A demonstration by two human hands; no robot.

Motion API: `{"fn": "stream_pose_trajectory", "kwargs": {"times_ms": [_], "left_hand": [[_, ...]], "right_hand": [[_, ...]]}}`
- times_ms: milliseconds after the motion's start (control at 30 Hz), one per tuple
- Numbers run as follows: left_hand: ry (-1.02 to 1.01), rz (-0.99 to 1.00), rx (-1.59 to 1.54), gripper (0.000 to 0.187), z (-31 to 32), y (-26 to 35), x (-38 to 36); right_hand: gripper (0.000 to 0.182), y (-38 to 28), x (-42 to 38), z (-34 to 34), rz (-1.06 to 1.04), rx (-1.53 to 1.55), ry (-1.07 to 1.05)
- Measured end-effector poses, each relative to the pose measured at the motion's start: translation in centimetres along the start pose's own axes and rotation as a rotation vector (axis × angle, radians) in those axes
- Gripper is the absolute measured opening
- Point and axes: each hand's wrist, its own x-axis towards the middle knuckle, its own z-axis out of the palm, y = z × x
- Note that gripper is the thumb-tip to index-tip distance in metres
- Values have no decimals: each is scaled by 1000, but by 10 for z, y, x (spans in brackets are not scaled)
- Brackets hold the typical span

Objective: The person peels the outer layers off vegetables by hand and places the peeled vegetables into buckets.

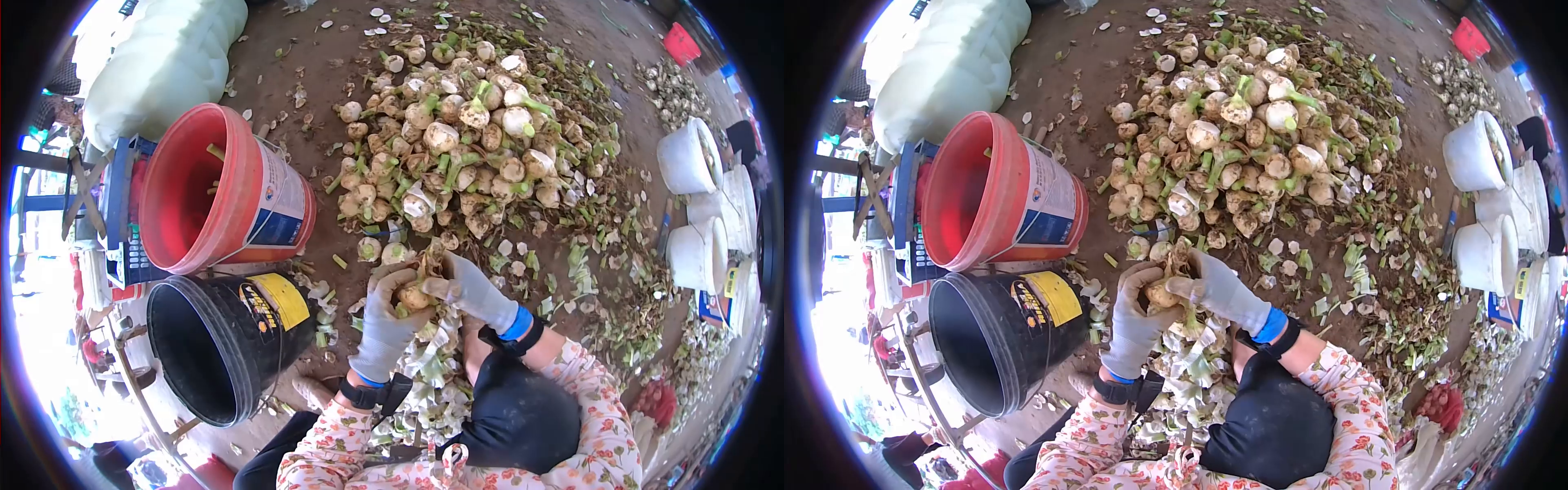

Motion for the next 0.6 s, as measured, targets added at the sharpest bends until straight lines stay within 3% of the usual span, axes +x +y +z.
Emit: {"fn": "stream_pose_trajectory", "kwargs": {"times_ms": [233, 300, 433, 500, 600], "left_hand": [[-25, -36, -5, 61, 0, -11, -10], [5, -112, -117, 61, 2, -11, -11], [-38, -492, -624, 46, -2, 3, -11], [-11, -627, -871, 35, -4, 12, -9], [-55, -761, -1398, 40, -1, -2, -9]], "right_hand": [[40, 8, -6, 1, 14, 164, -87], [37, 1, -9, -1, 2, 18, -55], [30, 7, -9, -11, 75, -106, -98], [26, 12, -11, -9, 27, 54, -112], [23, 13, -12, -7, -111, 35, -120]]}}
